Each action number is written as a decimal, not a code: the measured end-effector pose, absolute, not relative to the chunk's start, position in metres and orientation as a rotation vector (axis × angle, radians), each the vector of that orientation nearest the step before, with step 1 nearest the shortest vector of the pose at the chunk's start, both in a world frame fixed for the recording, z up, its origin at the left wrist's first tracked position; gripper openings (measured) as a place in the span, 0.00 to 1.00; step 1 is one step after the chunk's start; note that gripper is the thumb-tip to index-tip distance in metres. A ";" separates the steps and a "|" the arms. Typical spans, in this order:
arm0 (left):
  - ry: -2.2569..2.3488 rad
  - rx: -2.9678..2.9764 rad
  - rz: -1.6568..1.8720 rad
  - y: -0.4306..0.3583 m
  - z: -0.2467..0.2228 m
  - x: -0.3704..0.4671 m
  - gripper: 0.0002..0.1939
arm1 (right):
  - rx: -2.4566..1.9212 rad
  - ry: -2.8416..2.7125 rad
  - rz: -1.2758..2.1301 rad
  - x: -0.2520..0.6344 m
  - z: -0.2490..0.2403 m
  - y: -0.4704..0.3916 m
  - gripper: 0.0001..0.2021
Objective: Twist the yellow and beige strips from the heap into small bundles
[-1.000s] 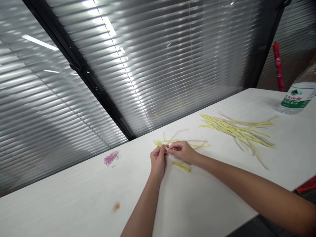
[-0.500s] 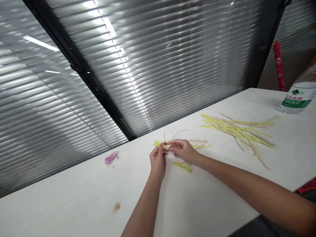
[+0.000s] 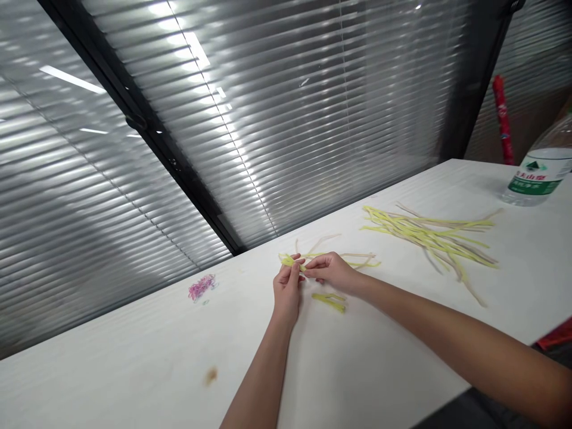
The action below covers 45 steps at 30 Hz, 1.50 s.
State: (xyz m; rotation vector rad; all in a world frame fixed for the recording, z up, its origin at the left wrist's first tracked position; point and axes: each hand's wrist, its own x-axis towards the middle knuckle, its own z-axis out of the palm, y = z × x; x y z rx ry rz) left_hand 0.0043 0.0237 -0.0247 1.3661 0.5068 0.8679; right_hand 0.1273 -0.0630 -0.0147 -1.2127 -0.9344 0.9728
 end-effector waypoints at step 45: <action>0.536 1.618 0.590 0.006 -0.009 0.000 0.17 | -1.623 -0.933 -0.005 0.158 -0.009 -0.066 0.16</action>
